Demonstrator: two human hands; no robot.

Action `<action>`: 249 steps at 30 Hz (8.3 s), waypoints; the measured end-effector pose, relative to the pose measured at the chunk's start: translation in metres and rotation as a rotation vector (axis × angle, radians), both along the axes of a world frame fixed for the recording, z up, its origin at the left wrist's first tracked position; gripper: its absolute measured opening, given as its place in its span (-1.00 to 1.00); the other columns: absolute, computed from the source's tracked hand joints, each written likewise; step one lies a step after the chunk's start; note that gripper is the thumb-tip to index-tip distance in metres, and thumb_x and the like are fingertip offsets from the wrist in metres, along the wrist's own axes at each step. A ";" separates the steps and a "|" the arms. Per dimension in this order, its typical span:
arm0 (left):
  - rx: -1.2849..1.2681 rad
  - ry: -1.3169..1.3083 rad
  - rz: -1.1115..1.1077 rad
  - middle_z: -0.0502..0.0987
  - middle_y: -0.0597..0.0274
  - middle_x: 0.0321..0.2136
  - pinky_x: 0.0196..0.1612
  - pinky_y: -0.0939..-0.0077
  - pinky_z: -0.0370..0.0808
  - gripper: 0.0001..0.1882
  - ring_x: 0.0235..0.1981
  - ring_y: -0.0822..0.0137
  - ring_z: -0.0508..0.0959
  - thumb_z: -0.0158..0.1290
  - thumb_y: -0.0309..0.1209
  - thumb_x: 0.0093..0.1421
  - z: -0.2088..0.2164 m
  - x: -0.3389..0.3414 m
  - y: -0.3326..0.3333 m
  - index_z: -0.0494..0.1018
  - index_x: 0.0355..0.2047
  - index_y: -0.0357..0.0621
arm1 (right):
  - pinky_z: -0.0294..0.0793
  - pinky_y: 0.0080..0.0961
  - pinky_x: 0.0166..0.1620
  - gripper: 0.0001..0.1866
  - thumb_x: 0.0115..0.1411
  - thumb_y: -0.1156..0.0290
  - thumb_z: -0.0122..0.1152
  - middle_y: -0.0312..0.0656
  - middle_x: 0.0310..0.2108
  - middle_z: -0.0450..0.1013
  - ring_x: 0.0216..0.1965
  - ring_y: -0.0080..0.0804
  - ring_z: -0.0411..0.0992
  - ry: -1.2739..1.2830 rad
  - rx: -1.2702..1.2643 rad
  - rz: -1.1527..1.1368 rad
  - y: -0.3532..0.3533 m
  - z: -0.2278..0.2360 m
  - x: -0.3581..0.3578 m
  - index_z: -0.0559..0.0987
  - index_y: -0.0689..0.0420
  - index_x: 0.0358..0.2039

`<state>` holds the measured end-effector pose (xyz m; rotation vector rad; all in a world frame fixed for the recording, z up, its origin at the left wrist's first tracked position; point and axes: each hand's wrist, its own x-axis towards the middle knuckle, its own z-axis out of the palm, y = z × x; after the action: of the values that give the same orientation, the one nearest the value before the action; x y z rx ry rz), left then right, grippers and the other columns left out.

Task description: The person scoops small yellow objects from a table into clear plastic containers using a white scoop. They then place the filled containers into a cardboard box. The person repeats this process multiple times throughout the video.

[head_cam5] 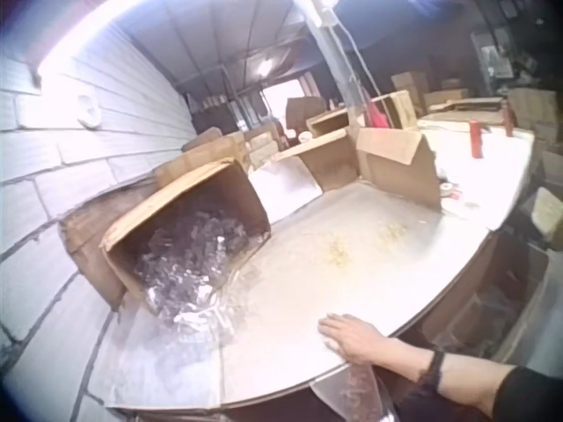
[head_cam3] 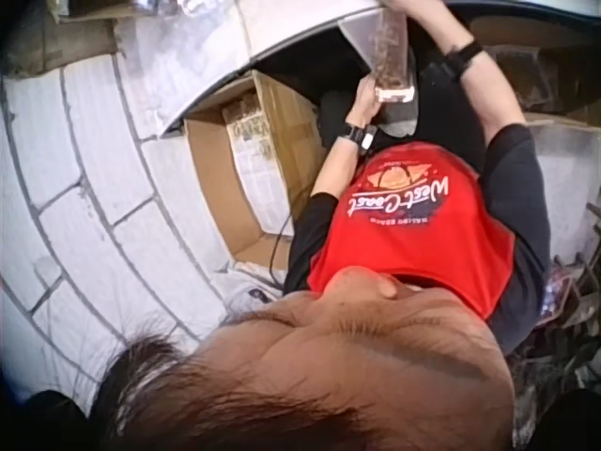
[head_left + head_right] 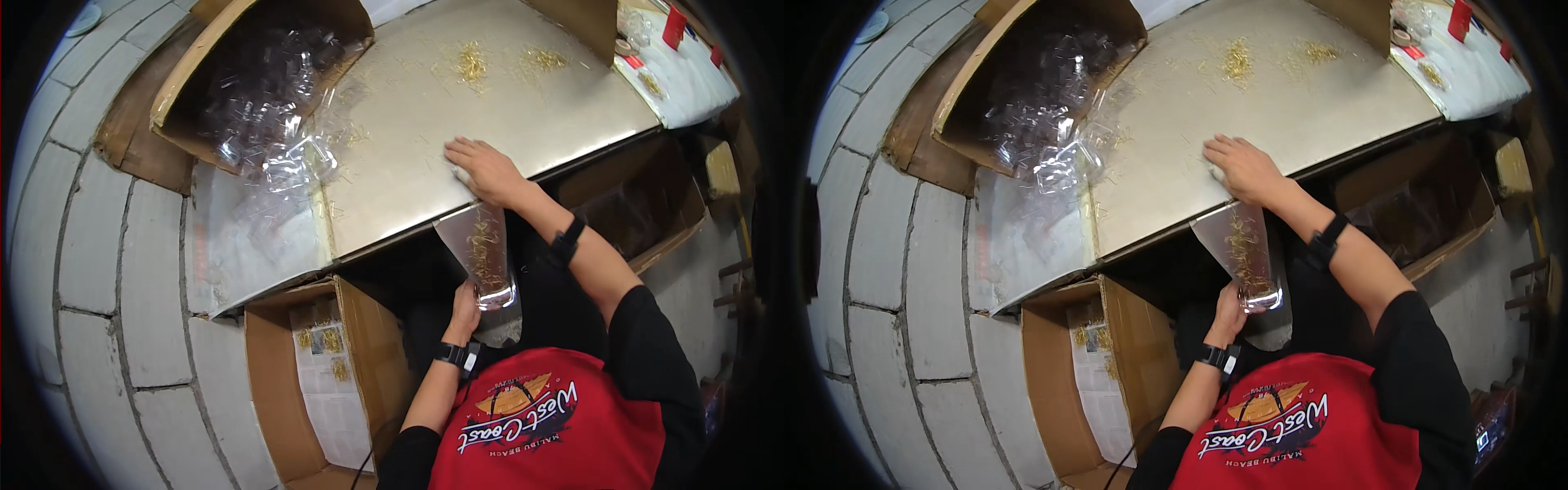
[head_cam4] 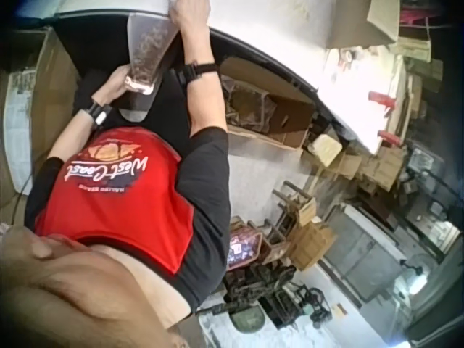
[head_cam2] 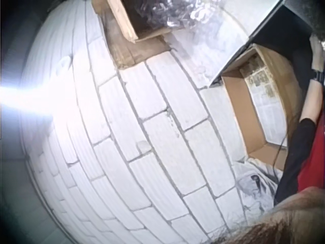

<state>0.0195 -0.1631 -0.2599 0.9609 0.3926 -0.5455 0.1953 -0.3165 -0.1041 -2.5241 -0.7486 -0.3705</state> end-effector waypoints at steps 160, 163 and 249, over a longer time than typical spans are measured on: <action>-0.130 -0.243 0.342 0.52 0.09 -0.23 -0.33 0.44 0.64 -0.55 -0.26 0.28 0.59 -0.29 -0.10 0.37 0.129 -0.048 0.041 0.37 -0.08 -0.24 | 0.30 -0.23 0.16 -0.50 0.01 0.45 0.22 -0.05 0.10 0.33 0.15 -0.14 0.29 0.051 0.195 0.474 0.021 0.013 -0.184 0.41 0.19 0.02; -0.206 -0.199 0.314 0.54 0.00 -0.29 -0.45 0.40 0.66 -0.56 -0.34 0.18 0.63 -0.27 -0.11 0.36 0.129 -0.047 0.052 0.36 -0.09 -0.26 | 0.39 -0.26 0.08 -0.56 -0.03 0.54 0.25 -0.04 -0.04 0.43 0.07 -0.09 0.37 0.038 0.352 0.291 0.006 0.015 -0.177 0.47 0.19 -0.07; -0.095 -0.024 -0.123 0.54 0.12 -0.28 -0.40 0.46 0.62 -0.63 -0.31 0.33 0.60 -0.20 -0.20 0.35 0.029 -0.036 0.022 0.37 -0.08 -0.26 | 0.48 -0.35 -0.16 -0.74 0.07 0.62 0.13 -0.01 -0.27 0.50 -0.22 -0.06 0.49 0.412 0.346 0.047 -0.059 -0.006 -0.185 0.53 0.25 -0.18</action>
<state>-0.0166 -0.1409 -0.2311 0.9032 0.2848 -0.6579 0.0100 -0.3760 -0.1098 -2.1508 -0.5279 0.0396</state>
